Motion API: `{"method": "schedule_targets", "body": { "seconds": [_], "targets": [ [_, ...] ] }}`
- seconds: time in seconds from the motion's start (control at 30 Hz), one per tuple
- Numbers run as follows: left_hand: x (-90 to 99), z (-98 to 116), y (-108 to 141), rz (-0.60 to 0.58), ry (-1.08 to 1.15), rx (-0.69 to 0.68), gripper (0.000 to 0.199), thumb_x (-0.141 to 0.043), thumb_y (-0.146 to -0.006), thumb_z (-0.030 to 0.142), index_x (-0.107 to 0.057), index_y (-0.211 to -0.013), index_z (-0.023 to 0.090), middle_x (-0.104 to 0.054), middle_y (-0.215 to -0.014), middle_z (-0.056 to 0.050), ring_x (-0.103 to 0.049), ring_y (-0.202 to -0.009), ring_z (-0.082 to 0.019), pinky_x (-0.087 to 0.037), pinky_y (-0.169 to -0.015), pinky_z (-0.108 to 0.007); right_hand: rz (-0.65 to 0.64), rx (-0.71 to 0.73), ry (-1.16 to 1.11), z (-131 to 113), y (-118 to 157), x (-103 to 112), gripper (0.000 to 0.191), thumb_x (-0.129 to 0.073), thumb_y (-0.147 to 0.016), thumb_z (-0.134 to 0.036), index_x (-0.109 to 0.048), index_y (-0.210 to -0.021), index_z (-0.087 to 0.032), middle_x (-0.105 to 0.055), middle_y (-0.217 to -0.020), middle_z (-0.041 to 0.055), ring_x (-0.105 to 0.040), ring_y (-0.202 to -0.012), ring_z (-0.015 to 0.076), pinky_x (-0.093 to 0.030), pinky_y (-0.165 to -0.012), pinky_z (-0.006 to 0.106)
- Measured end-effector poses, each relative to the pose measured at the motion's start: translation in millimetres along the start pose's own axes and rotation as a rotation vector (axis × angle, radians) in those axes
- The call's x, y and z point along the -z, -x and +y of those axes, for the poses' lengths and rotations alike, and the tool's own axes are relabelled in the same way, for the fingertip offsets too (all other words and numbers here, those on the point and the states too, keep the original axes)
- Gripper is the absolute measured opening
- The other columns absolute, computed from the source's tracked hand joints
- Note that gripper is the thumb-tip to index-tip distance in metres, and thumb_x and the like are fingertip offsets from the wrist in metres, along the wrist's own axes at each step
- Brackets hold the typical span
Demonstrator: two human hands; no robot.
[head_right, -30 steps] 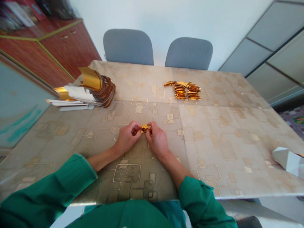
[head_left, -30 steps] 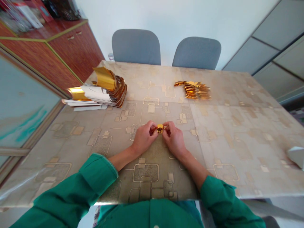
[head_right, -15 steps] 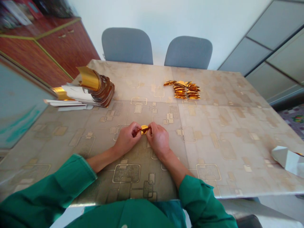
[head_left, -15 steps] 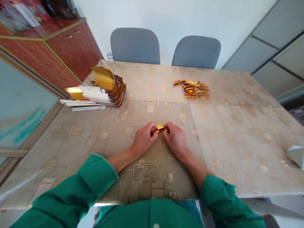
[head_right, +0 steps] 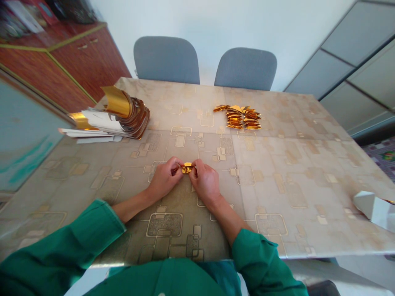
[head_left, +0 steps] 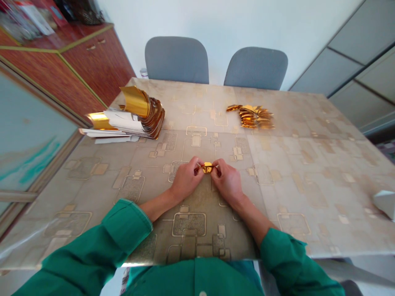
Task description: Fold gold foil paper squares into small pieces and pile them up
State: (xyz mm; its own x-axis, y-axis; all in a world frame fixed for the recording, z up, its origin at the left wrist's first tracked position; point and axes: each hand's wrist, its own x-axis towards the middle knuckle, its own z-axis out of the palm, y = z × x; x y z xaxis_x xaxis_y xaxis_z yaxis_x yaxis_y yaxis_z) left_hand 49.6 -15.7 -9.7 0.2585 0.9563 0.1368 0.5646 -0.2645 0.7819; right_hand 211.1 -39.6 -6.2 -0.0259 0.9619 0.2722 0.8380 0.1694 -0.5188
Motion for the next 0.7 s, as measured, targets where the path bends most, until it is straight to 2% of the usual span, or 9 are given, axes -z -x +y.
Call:
{"method": "schedule_targets", "body": {
  "seconds": [0.1,0.23,0.33,0.47,0.63,0.7],
  "targets": [
    [-0.5,-1.0,-0.9,0.002,0.018,0.021,0.012,-0.049,-0.085,0.011,-0.058,-0.09,0.019,-0.064,-0.065,0.004,-0.058,-0.052,-0.011,-0.039,-0.054,-0.02,0.008,0.016,0.009,-0.2,0.9,-1.4,0.014,-0.048,-0.086,-0.016,-0.061,-0.088,-0.02,-0.068,-0.07,0.002,-0.059,-0.059,0.0145,-0.032,-0.056,0.023],
    [-0.3,0.4,-2.8,0.018,-0.029,-0.01,0.008,-0.06,-0.083,0.018,-0.06,-0.091,0.02,-0.068,-0.072,0.001,-0.064,-0.062,-0.014,-0.043,-0.059,-0.021,0.022,0.041,0.011,0.5,1.5,-3.8,0.011,-0.049,-0.088,-0.018,-0.06,-0.087,-0.02,-0.066,-0.067,0.0015,-0.058,-0.058,0.0142,-0.032,-0.056,0.023],
    [1.1,1.5,-3.7,-0.009,0.001,-0.011,0.006,-0.058,-0.085,0.021,-0.062,-0.089,0.02,-0.068,-0.069,0.003,-0.063,-0.056,-0.012,-0.043,-0.056,-0.02,0.023,0.05,0.016,0.4,1.7,-3.7,0.01,-0.05,-0.088,-0.018,-0.06,-0.085,-0.02,-0.066,-0.067,0.0011,-0.058,-0.058,0.0141,-0.032,-0.057,0.023],
    [1.8,0.6,-3.8,-0.036,0.108,0.054,0.01,-0.054,-0.087,0.022,-0.064,-0.087,0.019,-0.064,-0.06,0.005,-0.059,-0.045,-0.009,-0.041,-0.049,-0.018,0.007,0.038,0.005,-1.4,1.6,-2.7,0.011,-0.05,-0.087,-0.017,-0.06,-0.085,-0.02,-0.066,-0.066,0.0011,-0.058,-0.058,0.0142,-0.033,-0.057,0.023],
    [0.2,-1.3,-3.2,-0.03,0.158,0.084,0.01,-0.053,-0.086,0.023,-0.062,-0.085,0.018,-0.064,-0.059,0.004,-0.061,-0.044,-0.011,-0.042,-0.046,-0.018,-0.012,0.026,-0.002,-2.2,0.9,-3.7,0.012,-0.048,-0.087,-0.017,-0.06,-0.087,-0.02,-0.065,-0.065,0.0007,-0.058,-0.057,0.0143,-0.032,-0.056,0.023],
    [0.5,-1.6,-3.0,-0.027,0.167,0.085,0.011,-0.053,-0.087,0.023,-0.062,-0.09,0.018,-0.065,-0.06,0.004,-0.061,-0.044,-0.01,-0.042,-0.046,-0.018,-0.003,0.01,-0.005,-0.9,0.4,-3.3,0.014,-0.047,-0.087,-0.018,-0.06,-0.088,-0.021,-0.064,-0.065,0.0,-0.057,-0.055,0.0139,-0.031,-0.055,0.023]
  ]
}}
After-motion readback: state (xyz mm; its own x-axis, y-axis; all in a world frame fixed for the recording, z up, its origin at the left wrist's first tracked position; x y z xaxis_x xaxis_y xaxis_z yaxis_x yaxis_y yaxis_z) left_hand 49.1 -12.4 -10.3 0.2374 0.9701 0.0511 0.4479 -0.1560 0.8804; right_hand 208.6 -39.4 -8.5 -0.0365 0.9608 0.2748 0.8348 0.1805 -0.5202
